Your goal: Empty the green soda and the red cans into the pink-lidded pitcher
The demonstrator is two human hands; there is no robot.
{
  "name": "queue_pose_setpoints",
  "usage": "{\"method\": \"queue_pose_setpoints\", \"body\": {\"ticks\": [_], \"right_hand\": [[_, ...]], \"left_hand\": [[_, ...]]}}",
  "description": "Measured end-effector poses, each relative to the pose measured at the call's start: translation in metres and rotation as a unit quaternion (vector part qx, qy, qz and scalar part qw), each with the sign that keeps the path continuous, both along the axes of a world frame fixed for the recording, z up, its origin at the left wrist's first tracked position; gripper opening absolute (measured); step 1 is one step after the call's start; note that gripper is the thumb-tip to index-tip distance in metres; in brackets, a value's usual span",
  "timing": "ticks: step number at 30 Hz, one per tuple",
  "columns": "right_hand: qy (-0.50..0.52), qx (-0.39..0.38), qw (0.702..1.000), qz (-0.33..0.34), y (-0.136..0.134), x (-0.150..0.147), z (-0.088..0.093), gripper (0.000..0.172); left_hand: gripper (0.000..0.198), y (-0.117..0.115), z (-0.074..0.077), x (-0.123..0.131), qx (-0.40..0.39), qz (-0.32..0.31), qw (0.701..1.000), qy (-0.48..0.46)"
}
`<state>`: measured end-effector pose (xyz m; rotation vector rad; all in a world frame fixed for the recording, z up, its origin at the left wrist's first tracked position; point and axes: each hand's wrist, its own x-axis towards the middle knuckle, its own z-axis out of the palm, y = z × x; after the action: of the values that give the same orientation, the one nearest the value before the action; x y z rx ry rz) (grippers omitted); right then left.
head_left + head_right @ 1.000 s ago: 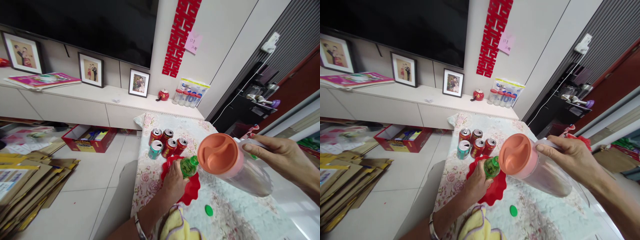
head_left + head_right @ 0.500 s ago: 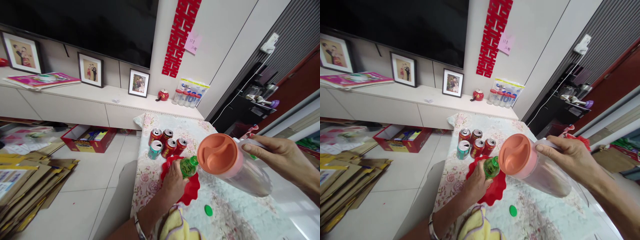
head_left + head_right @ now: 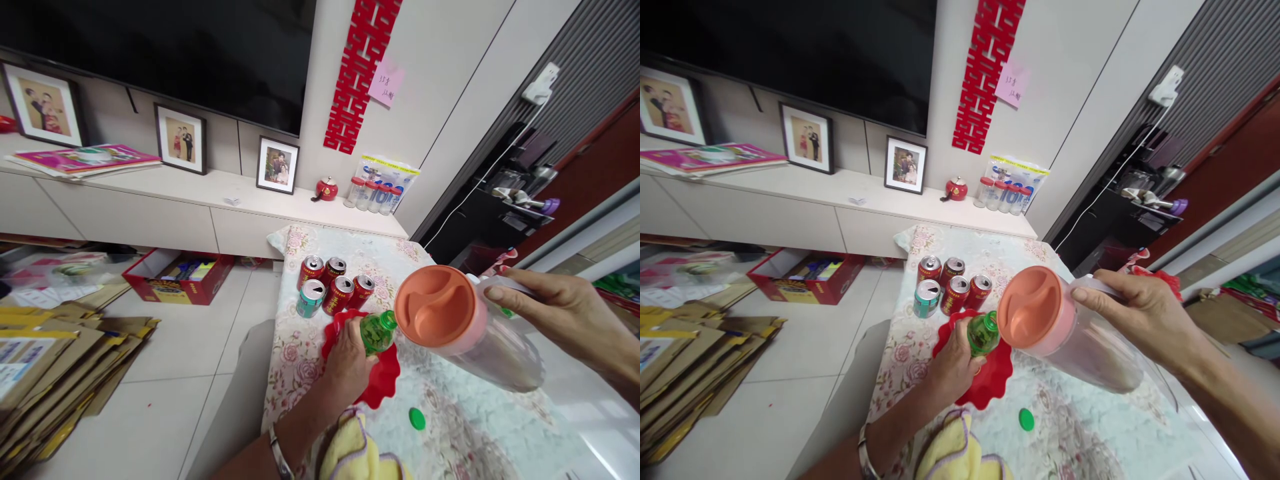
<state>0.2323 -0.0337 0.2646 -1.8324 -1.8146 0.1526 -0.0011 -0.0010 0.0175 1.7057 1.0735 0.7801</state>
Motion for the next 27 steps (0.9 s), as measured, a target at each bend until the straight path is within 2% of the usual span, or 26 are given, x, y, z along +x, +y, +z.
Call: {"method": "queue_pose_setpoints", "body": {"ticks": [27], "right_hand": [[-0.010,0.011,1.000,0.007,0.0000,0.0039,-0.0004,0.054]], "left_hand": [[0.071,0.0003,0.0037,0.0000,0.001,0.003,1.000,0.005]]}}
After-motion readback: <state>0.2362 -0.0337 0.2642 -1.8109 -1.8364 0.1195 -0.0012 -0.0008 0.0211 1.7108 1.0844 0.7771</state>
